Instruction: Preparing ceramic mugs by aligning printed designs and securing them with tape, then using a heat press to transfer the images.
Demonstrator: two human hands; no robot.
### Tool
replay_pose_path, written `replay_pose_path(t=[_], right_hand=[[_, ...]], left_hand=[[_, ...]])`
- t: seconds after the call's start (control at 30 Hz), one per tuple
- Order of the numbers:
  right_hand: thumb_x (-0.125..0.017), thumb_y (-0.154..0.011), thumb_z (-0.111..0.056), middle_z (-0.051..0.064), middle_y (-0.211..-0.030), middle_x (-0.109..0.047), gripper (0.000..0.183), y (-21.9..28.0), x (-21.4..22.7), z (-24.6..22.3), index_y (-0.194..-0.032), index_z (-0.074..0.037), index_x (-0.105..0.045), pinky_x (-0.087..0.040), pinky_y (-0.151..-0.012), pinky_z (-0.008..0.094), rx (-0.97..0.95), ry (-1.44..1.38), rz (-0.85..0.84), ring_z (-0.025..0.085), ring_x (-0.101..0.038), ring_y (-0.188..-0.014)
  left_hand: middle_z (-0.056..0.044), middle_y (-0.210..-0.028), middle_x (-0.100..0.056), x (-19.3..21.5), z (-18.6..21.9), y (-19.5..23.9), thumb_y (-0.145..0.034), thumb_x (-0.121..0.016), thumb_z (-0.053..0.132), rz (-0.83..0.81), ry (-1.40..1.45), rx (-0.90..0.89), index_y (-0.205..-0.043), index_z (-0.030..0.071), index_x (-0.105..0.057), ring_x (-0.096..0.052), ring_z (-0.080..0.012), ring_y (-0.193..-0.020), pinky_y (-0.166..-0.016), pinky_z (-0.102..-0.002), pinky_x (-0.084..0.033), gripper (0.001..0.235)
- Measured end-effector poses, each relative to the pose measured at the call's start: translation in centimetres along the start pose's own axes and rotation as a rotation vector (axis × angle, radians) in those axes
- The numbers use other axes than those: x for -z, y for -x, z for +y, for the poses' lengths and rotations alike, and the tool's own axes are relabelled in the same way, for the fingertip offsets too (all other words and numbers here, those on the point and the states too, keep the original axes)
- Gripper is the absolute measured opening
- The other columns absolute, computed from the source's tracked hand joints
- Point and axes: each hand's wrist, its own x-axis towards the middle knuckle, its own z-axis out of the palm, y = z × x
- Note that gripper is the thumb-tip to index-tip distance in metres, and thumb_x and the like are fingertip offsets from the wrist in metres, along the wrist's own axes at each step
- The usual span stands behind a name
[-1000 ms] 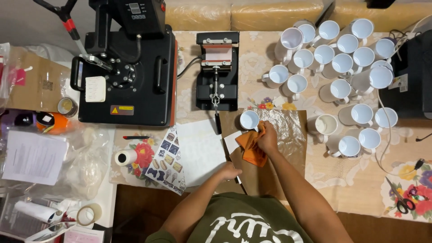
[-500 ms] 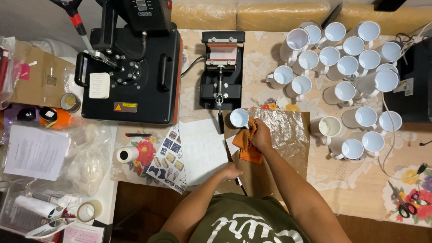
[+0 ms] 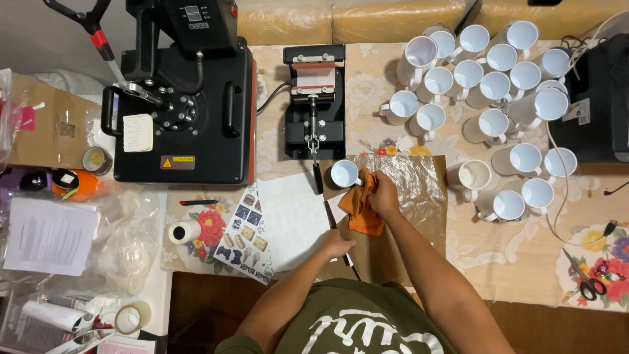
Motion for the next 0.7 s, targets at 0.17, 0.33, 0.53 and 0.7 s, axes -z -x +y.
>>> replay_pose_path(t=[0.17,0.33,0.53,0.7], right_hand=[[-0.09,-0.082,0.003,0.018,-0.104,-0.078,0.039,1.0,2.8,2.3,-0.116,-0.01,-0.075,-0.062,-0.096,0.047,-0.055,-0.235,0.086,0.04,-0.077,-0.108],[-0.082,-0.089,0.012,0.023,-0.108,-0.079,0.031,3.2,8.1,4.2,-0.113,-0.004,-0.075,-0.062,-0.093,0.044,-0.066,-0.453,0.265,0.035,-0.074,-0.105],[-0.08,-0.087,0.006,0.018,-0.112,-0.08,0.038,7.3,12.5,7.3,-0.119,-0.013,-0.079,-0.063,-0.094,0.047,-0.2,-0.257,0.474,0.037,-0.078,-0.11],[-0.076,-0.096,0.003,0.016,-0.108,-0.081,0.032,9.3,12.3,9.3,-0.123,-0.014,-0.08,-0.061,-0.091,0.045,-0.242,-0.268,0.475,0.032,-0.077,-0.102]], left_hand=[[-0.024,-0.136,-0.075,0.6,-0.6,-0.8,-0.104,-0.071,0.051,0.144,0.022,-0.054,-0.146,-0.007,-0.07,-0.074,-0.0403,-0.133,-0.103,-0.047,-0.064,0.071],[-0.007,-0.075,-0.067,-1.2,-3.7,-5.5,-0.1,-0.077,0.042,0.289,0.068,-0.192,-0.092,0.002,-0.076,-0.069,-0.0236,-0.067,-0.057,-0.034,-0.052,0.041],[-0.018,-0.072,-0.059,-3.3,-6.3,-8.0,-0.109,-0.076,0.051,0.332,0.101,-0.456,-0.073,0.0,-0.064,-0.067,-0.0335,-0.068,-0.061,-0.039,-0.054,0.063],[-0.016,-0.058,-0.057,-2.8,-6.0,-7.3,-0.112,-0.076,0.044,0.357,0.081,-0.611,-0.056,0.002,-0.06,-0.059,-0.0319,-0.059,-0.059,-0.039,-0.05,0.072]])
